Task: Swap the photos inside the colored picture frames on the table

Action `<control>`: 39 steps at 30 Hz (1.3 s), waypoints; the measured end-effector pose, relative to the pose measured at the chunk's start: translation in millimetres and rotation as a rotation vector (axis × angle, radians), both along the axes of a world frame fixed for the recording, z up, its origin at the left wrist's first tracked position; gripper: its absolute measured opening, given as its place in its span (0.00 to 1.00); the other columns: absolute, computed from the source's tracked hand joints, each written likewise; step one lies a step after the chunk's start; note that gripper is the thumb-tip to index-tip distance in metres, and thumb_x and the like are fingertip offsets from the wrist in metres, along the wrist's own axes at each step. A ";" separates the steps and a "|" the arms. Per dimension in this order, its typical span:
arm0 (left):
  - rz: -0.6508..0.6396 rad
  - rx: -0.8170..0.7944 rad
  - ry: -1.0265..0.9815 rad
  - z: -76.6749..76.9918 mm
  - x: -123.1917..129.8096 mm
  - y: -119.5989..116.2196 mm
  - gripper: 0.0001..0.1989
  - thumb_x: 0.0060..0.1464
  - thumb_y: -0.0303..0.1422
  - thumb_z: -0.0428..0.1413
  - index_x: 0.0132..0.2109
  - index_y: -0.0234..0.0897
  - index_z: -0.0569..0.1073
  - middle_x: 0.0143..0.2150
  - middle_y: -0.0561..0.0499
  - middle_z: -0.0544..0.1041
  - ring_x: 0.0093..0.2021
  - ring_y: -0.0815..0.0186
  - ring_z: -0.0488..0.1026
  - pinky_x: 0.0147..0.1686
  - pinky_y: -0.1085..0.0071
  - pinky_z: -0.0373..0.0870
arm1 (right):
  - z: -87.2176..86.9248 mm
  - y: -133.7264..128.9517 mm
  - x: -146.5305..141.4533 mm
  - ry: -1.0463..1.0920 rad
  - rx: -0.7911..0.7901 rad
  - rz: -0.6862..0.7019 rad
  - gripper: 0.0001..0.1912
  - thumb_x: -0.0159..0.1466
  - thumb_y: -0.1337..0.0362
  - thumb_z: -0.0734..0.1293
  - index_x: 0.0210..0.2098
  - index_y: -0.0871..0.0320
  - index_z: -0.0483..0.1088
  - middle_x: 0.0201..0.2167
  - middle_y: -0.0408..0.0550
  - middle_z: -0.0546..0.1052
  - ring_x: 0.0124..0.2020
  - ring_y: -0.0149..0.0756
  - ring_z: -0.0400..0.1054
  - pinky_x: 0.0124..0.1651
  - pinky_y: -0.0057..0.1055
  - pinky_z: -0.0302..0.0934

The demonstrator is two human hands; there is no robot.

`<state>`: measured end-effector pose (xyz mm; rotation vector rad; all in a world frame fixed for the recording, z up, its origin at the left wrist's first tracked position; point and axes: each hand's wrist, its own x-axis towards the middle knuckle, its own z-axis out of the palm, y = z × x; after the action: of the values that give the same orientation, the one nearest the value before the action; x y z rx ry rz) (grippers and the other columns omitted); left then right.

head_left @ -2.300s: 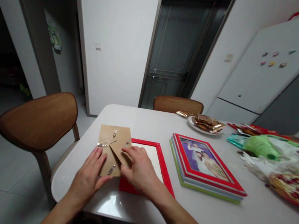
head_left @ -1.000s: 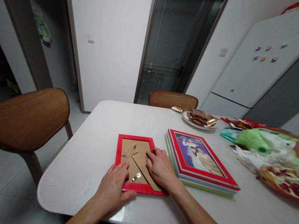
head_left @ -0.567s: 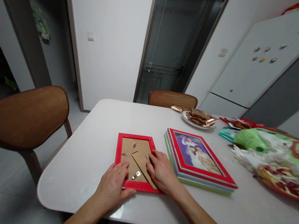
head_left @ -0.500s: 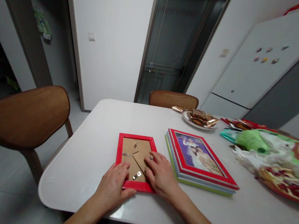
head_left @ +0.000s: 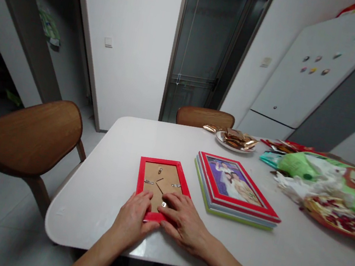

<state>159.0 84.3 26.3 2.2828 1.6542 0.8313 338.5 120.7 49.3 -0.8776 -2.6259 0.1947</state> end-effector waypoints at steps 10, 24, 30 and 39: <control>-0.007 0.012 -0.050 -0.1 0.1 1.8 0.24 0.39 0.34 0.59 0.46 0.35 0.65 0.46 0.43 0.70 0.48 0.57 0.65 0.48 0.56 0.62 | -2.8 58.4 -60.2 0.092 -0.015 -0.154 0.12 0.59 0.64 0.57 0.36 0.57 0.72 0.33 0.49 0.72 0.35 0.33 0.61 0.39 0.28 0.53; 0.009 -0.027 -0.045 6.0 1.6 0.0 0.19 0.40 0.37 0.59 0.41 0.36 0.67 0.46 0.44 0.70 0.48 0.56 0.64 0.48 0.56 0.61 | -6.7 72.0 -73.5 0.013 -0.072 -0.154 0.10 0.55 0.68 0.59 0.27 0.60 0.73 0.26 0.48 0.74 0.29 0.31 0.63 0.37 0.26 0.53; 0.022 -0.051 -0.033 2.1 0.8 -1.0 0.27 0.39 0.35 0.59 0.48 0.33 0.64 0.47 0.42 0.69 0.51 0.54 0.63 0.51 0.54 0.58 | -3.1 98.2 -54.4 0.195 -0.233 -0.350 0.12 0.54 0.68 0.60 0.36 0.61 0.72 0.35 0.50 0.74 0.36 0.34 0.66 0.38 0.26 0.55; 0.027 -0.084 -0.028 4.1 1.5 -0.6 0.28 0.38 0.34 0.59 0.49 0.33 0.63 0.49 0.41 0.68 0.52 0.54 0.61 0.52 0.54 0.56 | -8.3 133.7 -68.2 0.174 -0.411 -0.507 0.09 0.53 0.62 0.65 0.27 0.63 0.72 0.24 0.46 0.74 0.29 0.33 0.66 0.30 0.25 0.56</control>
<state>160.5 83.7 30.4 2.1877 1.6783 0.7802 270.3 254.4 41.0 -1.5479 -2.1485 0.6517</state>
